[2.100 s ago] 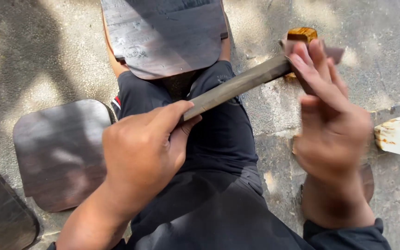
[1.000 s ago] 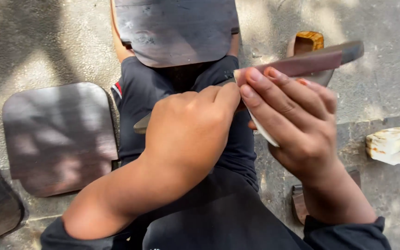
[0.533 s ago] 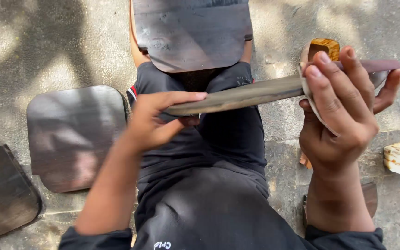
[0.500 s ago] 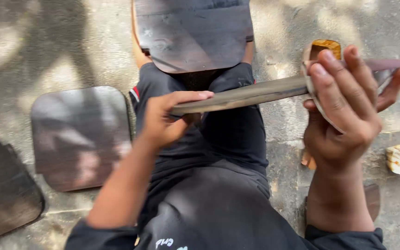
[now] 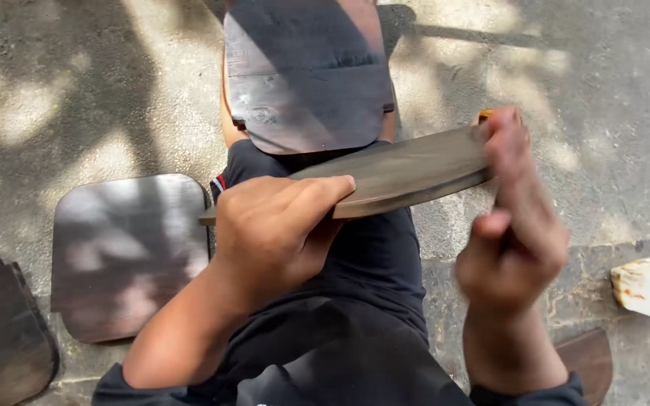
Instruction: Sanding a dark wooden board with sandpaper to smooth the surface
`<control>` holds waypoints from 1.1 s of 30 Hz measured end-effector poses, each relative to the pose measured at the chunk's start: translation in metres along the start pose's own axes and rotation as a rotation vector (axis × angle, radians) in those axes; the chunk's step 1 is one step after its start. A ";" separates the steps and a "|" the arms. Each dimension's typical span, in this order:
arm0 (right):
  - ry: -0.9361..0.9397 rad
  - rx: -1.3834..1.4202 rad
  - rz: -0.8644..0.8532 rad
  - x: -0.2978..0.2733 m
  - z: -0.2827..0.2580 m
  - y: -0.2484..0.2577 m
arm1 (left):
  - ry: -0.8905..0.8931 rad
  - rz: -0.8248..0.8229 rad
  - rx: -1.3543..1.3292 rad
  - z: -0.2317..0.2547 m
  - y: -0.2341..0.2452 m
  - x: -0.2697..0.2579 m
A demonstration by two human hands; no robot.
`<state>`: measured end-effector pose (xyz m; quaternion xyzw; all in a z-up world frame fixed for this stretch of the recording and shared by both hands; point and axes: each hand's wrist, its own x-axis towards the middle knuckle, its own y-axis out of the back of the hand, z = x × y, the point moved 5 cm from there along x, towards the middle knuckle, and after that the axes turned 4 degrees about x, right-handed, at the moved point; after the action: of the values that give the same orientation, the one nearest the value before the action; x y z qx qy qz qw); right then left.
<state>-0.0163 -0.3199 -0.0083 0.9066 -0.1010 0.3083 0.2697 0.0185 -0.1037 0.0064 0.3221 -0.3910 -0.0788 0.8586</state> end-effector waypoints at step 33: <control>0.058 -0.188 -0.091 0.007 0.009 -0.020 | -0.014 -0.267 0.318 -0.001 -0.045 0.040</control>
<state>0.0008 -0.3085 -0.0180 0.8716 -0.0802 0.3112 0.3701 0.0518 -0.1545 0.0032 0.5021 -0.3584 -0.1314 0.7760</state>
